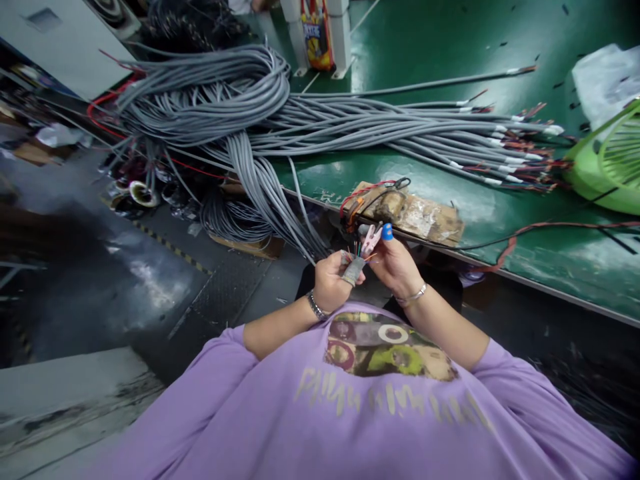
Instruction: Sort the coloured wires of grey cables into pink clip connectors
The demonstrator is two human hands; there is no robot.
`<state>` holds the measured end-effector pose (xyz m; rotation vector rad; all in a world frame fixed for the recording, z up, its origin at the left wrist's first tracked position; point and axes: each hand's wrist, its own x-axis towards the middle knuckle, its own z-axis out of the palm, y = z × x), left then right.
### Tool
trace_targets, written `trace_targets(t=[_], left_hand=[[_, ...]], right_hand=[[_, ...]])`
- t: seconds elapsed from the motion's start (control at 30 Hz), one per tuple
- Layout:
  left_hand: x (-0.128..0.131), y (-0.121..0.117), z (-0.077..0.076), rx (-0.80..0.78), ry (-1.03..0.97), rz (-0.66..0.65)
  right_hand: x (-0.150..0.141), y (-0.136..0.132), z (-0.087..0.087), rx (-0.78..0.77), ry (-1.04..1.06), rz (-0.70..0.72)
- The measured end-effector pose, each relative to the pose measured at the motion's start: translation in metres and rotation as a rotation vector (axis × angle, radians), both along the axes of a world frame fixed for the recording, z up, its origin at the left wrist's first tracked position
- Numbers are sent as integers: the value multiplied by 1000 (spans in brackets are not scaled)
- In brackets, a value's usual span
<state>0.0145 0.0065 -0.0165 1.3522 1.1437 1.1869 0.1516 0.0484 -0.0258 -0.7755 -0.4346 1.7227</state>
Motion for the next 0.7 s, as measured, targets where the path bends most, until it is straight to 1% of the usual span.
trace_targets(t=[0.13, 0.27, 0.37, 0.5, 0.6, 0.7], left_hand=[[0, 0, 2, -36, 24, -14], [-1, -2, 7, -98, -25, -6], [-4, -3, 7, -203, -124, -7], [-9, -2, 4, -341, -284, 23], [-11, -2, 4, -372, -337, 40], [-10, -1, 3, -365, -363, 18]], right_hand=[[-2, 0, 2, -13, 18, -12], [1, -2, -4, -36, 60, 54], [10, -5, -13, -28, 48, 102], [26, -10, -22, -48, 24, 80], [36, -14, -24, -85, 11, 64], [42, -19, -27, -115, 1, 57]])
